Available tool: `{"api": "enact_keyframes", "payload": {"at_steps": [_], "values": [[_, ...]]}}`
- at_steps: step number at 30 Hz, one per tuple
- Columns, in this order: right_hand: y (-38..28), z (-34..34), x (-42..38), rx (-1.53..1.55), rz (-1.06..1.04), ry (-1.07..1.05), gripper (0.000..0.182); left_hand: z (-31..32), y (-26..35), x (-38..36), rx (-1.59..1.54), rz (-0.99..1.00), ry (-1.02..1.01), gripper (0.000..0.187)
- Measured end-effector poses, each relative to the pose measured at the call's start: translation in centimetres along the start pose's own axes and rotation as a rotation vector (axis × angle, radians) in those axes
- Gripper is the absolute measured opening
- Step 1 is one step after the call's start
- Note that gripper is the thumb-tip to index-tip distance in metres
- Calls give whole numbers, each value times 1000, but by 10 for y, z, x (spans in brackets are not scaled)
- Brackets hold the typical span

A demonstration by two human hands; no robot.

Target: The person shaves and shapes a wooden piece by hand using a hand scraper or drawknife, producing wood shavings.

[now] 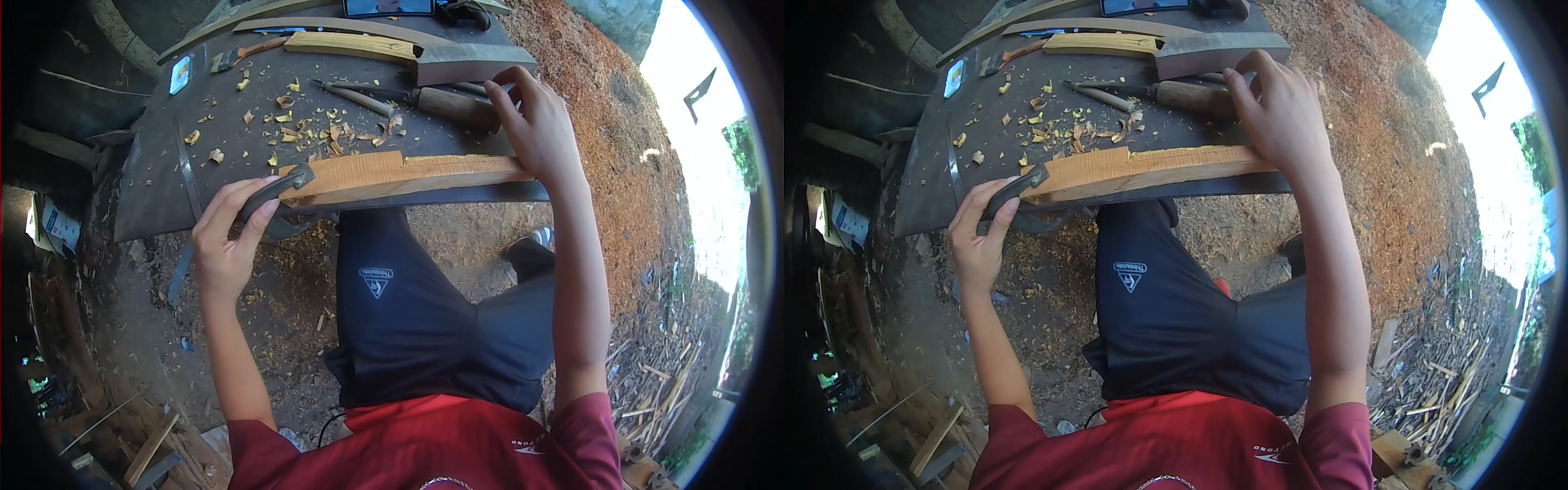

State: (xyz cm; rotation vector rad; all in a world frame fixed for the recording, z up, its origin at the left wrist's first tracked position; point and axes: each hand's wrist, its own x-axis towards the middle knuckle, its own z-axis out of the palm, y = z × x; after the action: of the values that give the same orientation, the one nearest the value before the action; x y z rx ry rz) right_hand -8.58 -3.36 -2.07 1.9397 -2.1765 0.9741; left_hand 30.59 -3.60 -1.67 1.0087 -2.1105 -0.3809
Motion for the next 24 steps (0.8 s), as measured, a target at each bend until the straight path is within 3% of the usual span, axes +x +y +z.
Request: {"api": "enact_keyframes", "payload": {"at_steps": [20, 24], "values": [[3, -1, 1, -16, 12, -50, 40, 19, -16, 14, 244, 361, 96, 34], [1, -2, 1, -10, 26, -61, 40, 6, -18, 18, 316, 408, -24, 37]]}}
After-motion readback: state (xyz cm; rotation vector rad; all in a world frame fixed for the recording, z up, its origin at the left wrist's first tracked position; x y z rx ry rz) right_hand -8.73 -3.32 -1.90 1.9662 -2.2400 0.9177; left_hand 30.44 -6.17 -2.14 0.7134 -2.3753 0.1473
